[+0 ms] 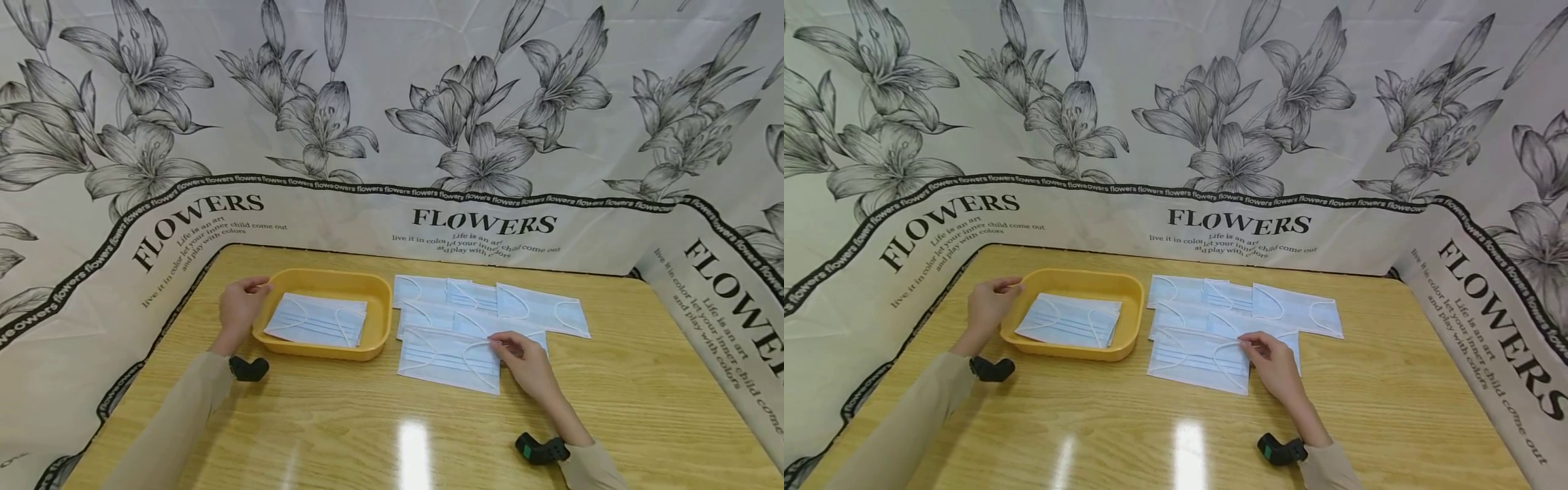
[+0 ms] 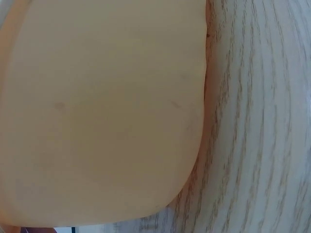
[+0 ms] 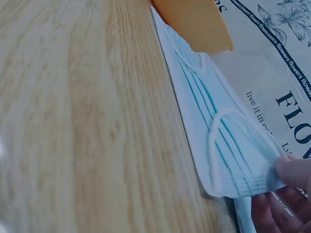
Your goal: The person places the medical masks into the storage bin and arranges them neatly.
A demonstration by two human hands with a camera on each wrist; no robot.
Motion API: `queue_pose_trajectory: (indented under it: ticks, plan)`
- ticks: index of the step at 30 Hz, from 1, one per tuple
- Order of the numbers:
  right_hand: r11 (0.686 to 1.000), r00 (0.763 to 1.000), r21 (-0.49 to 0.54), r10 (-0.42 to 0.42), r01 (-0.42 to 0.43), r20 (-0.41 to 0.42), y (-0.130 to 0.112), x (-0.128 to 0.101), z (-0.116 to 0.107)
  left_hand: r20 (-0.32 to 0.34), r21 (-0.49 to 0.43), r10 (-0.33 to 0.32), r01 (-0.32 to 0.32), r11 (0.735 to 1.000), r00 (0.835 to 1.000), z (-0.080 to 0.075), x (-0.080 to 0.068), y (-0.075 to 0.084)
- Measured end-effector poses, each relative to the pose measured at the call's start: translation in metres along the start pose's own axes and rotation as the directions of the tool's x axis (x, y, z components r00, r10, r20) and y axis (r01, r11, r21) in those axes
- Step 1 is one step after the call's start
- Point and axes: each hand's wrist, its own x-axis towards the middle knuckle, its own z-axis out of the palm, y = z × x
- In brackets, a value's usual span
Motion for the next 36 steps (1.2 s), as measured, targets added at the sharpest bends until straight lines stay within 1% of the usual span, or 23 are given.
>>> queue_pose_trajectory:
  ticks: [5,9,18,23,28,32,36]
  plan:
    - [1.000,0.993,0.019,-0.008,0.010,-0.120,-0.004,0.000,-0.001,0.001,0.000,-0.004,0.004,1.000,1.000,-0.001,0.000,0.000]
    - [1.000,0.985,0.021,0.005,-0.001,-0.171,-0.008,0.001,-0.003,0.007,-0.001,-0.003,0.003,1.000,1.000,-0.001,0.000,-0.001]
    - [0.997,0.976,0.080,0.017,0.000,-0.215,-0.015,0.000,-0.007,0.013,-0.001,-0.019,0.019,1.000,1.000,-0.002,0.000,-0.003]
    - [0.994,0.971,0.105,0.025,0.000,-0.237,-0.021,-0.001,-0.009,0.015,-0.001,-0.013,0.014,1.000,1.000,-0.001,0.000,-0.002]
    - [0.991,0.963,0.132,0.019,0.018,-0.268,-0.041,-0.005,-0.014,0.013,-0.001,0.008,-0.008,1.000,1.000,0.000,0.000,-0.003]
    - [0.990,0.956,0.139,0.008,0.034,-0.294,-0.060,-0.009,-0.019,0.012,-0.002,0.011,-0.011,1.000,1.000,0.000,0.000,-0.003]
    - [0.988,0.951,0.151,0.016,0.033,-0.309,-0.069,-0.009,-0.022,0.012,0.002,0.008,-0.008,1.000,1.000,0.000,0.000,-0.003]
